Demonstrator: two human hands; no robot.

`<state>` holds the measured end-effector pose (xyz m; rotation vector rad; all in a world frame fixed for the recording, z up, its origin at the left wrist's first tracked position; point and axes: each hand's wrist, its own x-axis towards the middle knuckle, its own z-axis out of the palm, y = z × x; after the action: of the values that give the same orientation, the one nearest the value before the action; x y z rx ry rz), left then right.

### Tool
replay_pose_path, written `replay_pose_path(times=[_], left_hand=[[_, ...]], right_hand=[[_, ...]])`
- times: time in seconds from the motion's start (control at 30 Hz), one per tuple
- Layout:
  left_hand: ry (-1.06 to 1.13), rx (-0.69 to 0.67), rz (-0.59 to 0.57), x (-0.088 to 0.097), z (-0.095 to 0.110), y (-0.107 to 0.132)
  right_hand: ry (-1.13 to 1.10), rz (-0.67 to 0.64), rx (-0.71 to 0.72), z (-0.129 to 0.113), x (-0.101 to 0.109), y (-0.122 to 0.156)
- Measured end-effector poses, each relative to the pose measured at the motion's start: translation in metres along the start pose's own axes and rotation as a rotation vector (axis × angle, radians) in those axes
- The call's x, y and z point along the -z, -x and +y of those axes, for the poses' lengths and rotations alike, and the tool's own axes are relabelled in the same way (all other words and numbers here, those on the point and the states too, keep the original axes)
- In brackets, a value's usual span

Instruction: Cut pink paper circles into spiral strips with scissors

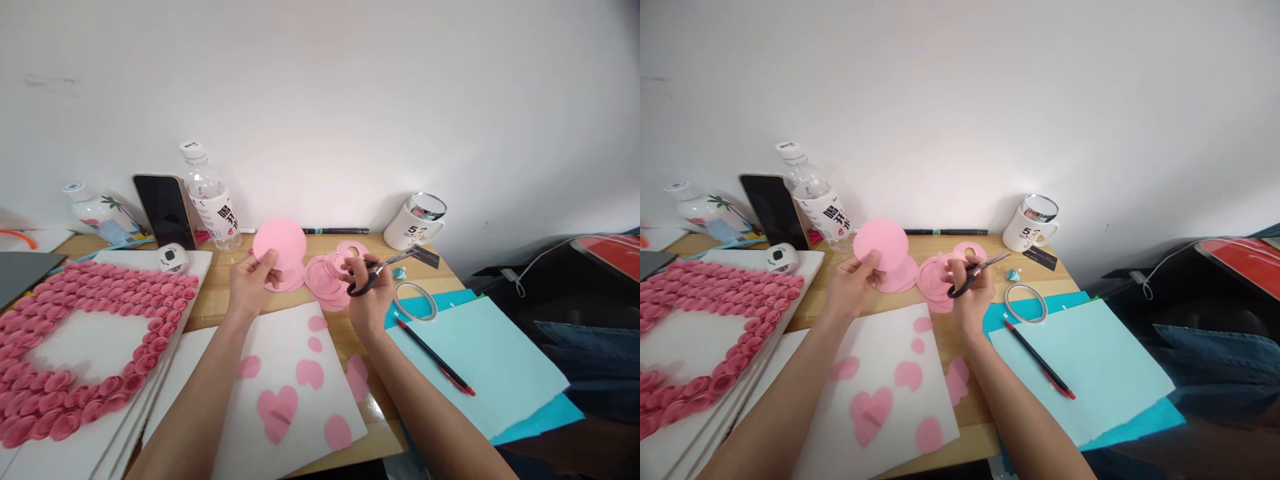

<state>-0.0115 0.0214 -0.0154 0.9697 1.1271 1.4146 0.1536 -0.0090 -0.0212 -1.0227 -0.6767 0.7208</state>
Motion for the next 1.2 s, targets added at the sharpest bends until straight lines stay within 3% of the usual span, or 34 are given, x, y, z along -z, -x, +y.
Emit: replay_pose_path(times=[0.07,0.17,0.4,0.6,0.7,0.87,1.03,1.2], left_hand=[[0.075,-0.002,0.094,0.003,-0.001,-0.004],[0.09,0.015,0.171,0.004,-0.003,-0.007],[0.079,0.034,0.176,0.002,-0.002,-0.005],[0.087,0.03,0.191,0.004,-0.003,-0.007],[0.083,0.03,0.194,0.003,-0.002,-0.006],[0.091,0.026,0.199,0.002,-0.002,-0.006],[0.09,0.044,0.189,0.002,-0.002,-0.006],[0.102,0.08,0.159,0.001,-0.001,-0.005]], right_hand=[[-0.023,0.105,0.035,-0.001,0.001,-0.003],[-0.028,0.153,0.067,-0.002,0.002,-0.006],[-0.046,0.144,0.162,-0.005,0.002,-0.003],[-0.137,0.039,0.027,-0.006,0.005,-0.005],[-0.178,-0.031,0.037,-0.009,0.008,-0.006],[-0.215,-0.312,-0.074,-0.012,0.009,-0.007],[0.021,-0.195,-0.186,0.0,0.008,-0.011],[0.073,-0.17,-0.296,0.007,0.01,-0.016]])
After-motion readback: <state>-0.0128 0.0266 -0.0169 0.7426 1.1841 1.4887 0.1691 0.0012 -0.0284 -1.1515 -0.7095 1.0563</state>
